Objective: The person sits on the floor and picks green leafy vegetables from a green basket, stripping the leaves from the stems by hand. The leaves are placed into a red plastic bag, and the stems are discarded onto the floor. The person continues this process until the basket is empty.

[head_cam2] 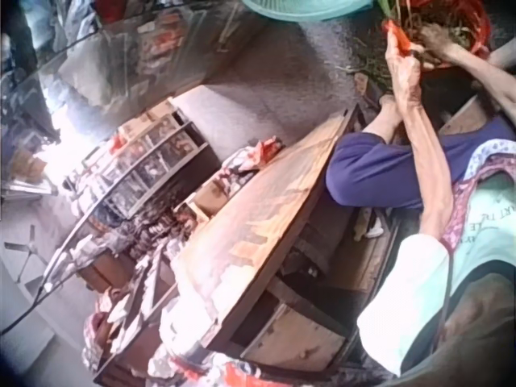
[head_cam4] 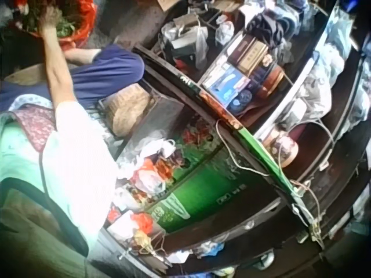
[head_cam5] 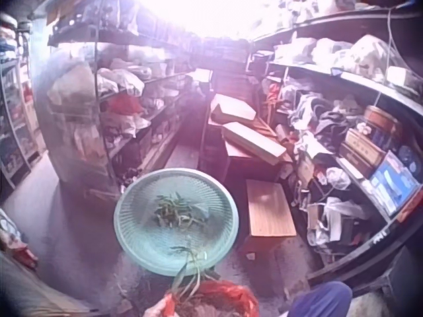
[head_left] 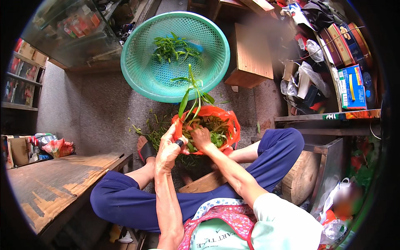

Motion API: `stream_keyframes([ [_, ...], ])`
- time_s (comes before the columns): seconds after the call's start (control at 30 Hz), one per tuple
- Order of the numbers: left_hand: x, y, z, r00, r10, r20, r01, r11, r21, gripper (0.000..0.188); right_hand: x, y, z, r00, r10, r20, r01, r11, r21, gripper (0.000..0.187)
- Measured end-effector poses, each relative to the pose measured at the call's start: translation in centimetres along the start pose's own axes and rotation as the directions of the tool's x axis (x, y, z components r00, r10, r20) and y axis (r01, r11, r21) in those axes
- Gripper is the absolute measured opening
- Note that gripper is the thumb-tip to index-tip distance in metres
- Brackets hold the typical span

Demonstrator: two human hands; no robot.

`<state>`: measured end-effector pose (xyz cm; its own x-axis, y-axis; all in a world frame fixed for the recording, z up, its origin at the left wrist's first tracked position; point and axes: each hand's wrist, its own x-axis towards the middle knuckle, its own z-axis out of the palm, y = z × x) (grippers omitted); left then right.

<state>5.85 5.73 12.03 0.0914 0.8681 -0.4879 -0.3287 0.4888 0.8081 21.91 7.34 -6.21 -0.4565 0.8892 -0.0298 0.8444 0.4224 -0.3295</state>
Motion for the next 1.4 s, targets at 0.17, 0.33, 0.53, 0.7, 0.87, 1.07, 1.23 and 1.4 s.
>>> stream_keyframes([
  [0.17, 0.6, -0.6, -0.8, 1.0, 0.006, 0.007, -0.005, 0.993, -0.114, 0.058, 3.7, -1.1, 0.8, 0.949, 0.18, 0.258, -0.13, 0.971, -0.198, 0.035],
  [0.33, 1.2, -1.1, -1.7, 0.995, -0.013, -0.101, -0.005, 0.983, -0.184, 0.063, 2.7, -2.9, -3.8, 0.933, 0.176, 0.315, -0.092, 0.961, -0.263, 0.067],
  [0.53, 1.1, -0.9, -2.2, 0.991, -0.029, -0.129, -0.004, 0.97, -0.244, 0.06, 2.6, -5.9, -15.7, 0.883, 0.133, 0.451, -0.115, 0.991, -0.067, 0.062],
  [0.7, 1.1, -1.0, -2.3, 0.993, -0.025, -0.118, -0.007, 0.965, -0.263, 0.057, 4.0, -7.7, -22.7, 0.922, 0.211, -0.324, -0.158, 0.971, 0.182, 0.038],
  [0.87, 1.2, -1.2, -2.2, 0.993, -0.033, -0.111, -0.002, 0.953, -0.301, 0.047, 11.0, -5.2, -23.9, 0.871, 0.318, -0.375, -0.318, 0.946, 0.065, 0.047],
  [1.07, 2.0, -1.1, -2.9, 0.987, 0.04, -0.156, -0.085, 0.951, -0.296, 0.023, 15.5, -2.7, -22.4, 0.975, 0.199, -0.098, -0.208, 0.974, -0.088, 0.018],
  [1.23, 3.3, -0.3, -2.3, 0.907, 0.032, -0.42, -0.083, 0.991, -0.104, 0.057, 22.2, -3.1, -26.5, 0.992, 0.022, -0.124, -0.022, 1.0, 0.002, 0.015],
  [1.4, 6.2, 2.0, -1.1, 0.913, 0.023, -0.407, -0.089, 0.985, -0.144, 0.077, 31.5, -0.2, -20.3, 0.989, -0.007, -0.145, 0.002, 0.999, -0.033, 0.04],
])
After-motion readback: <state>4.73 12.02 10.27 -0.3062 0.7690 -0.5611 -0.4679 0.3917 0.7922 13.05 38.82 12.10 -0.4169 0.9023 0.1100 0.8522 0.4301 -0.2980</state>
